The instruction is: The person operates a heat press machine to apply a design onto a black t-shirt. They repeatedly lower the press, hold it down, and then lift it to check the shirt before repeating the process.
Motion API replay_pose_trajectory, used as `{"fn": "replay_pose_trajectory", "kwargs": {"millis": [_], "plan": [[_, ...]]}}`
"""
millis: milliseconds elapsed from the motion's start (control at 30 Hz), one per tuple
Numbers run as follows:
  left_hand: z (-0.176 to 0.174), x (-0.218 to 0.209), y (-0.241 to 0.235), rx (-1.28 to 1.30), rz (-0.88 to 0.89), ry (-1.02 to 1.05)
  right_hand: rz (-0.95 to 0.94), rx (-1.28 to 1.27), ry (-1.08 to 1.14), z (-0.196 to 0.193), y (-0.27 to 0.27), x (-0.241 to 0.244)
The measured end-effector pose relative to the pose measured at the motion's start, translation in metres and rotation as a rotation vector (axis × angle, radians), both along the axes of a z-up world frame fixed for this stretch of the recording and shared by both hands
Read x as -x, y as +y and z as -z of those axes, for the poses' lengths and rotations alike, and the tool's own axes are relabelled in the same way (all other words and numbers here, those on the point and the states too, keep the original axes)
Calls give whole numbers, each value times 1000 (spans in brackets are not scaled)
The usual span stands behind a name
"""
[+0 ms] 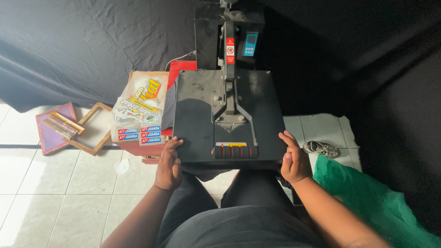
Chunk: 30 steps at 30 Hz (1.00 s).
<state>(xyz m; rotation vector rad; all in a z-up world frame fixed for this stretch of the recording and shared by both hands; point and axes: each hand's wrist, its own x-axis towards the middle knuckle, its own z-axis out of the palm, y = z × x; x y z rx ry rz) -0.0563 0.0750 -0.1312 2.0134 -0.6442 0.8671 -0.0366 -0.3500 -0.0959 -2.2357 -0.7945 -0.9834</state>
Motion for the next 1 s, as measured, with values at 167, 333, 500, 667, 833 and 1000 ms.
{"fn": "replay_pose_trajectory", "kwargs": {"millis": [167,333,500,667,833,1000], "plan": [[-2,0,-1,-18,-19,-5,-1,3,-8,-4,-1,-1],[-14,0,-2,-19,-15,-25,-13,-24,-45,-13,1,-4],[-37,3,-9,34,-59,36,-110,-116,103,-33,2,-3],[-72,-18,-15,125,-71,-36,-116,-192,-2,-62,4,-25],[-119,-46,-15,129,-87,-63,7,-200,-117,-107,7,-50],[-150,-79,-14,162,-163,-45,52,-301,1,-143,7,-75]]}}
